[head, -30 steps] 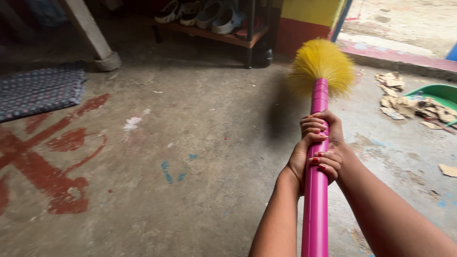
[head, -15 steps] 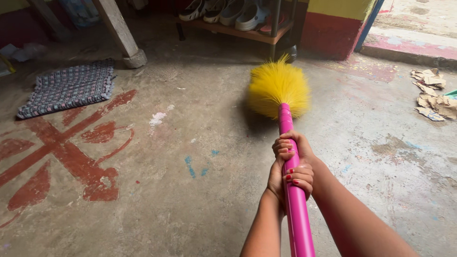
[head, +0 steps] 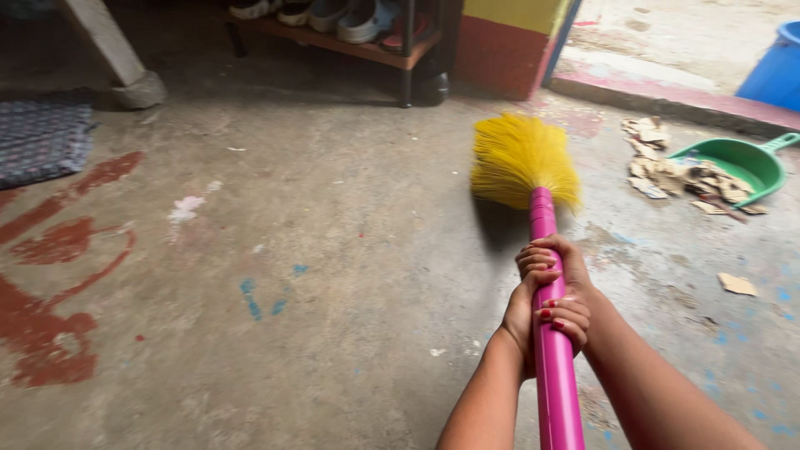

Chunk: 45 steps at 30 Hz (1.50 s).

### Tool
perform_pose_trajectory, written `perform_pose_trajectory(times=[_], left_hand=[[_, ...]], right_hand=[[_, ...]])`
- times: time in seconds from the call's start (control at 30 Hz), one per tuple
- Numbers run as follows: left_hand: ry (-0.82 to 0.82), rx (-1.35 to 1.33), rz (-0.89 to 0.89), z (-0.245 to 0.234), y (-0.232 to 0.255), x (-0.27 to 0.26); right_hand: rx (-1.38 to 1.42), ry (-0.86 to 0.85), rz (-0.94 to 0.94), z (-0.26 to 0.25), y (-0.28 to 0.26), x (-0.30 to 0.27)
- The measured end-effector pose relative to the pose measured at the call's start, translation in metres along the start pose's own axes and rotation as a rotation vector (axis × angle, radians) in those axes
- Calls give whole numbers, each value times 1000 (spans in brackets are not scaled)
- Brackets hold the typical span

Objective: The person sweeps debris across a concrete floor using a broom, moving it toward a green dustpan.

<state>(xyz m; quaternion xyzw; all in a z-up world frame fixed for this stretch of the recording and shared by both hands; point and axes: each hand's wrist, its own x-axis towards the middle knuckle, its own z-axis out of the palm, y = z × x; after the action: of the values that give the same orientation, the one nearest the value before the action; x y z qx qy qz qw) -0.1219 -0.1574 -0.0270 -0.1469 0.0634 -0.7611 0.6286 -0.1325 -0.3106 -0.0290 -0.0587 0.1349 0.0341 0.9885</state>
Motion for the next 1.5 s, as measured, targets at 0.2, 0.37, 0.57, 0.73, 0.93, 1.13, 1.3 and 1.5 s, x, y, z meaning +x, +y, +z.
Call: perform_pose_trajectory(times=[0.2,0.37,0.57,0.73,0.93,1.13,1.3,1.5], left_hand=[[141,412,322,-10,-12,86],[43,406,180,23,-5,56],[69,277,6,85,5,-28],[112,534,422,120,10,-98],[6,39,106,115,16,-176],[21,26,116,91,17,-177],[0,-64,35,88,7,-128],[38,-58,-41,53,-10,-59]], right_hand=[[-12,-130,-328,-5,-52,-46],[-14,-293,-295,19,-37,-42],[11,-345,-230,76,28,12],[30,-371,-46,112,91,64],[14,-169,99,103,152,117],[51,-152,309,74,152,122],[120,-124,267,62,104,89],[83,-62,117,27,43,32]])
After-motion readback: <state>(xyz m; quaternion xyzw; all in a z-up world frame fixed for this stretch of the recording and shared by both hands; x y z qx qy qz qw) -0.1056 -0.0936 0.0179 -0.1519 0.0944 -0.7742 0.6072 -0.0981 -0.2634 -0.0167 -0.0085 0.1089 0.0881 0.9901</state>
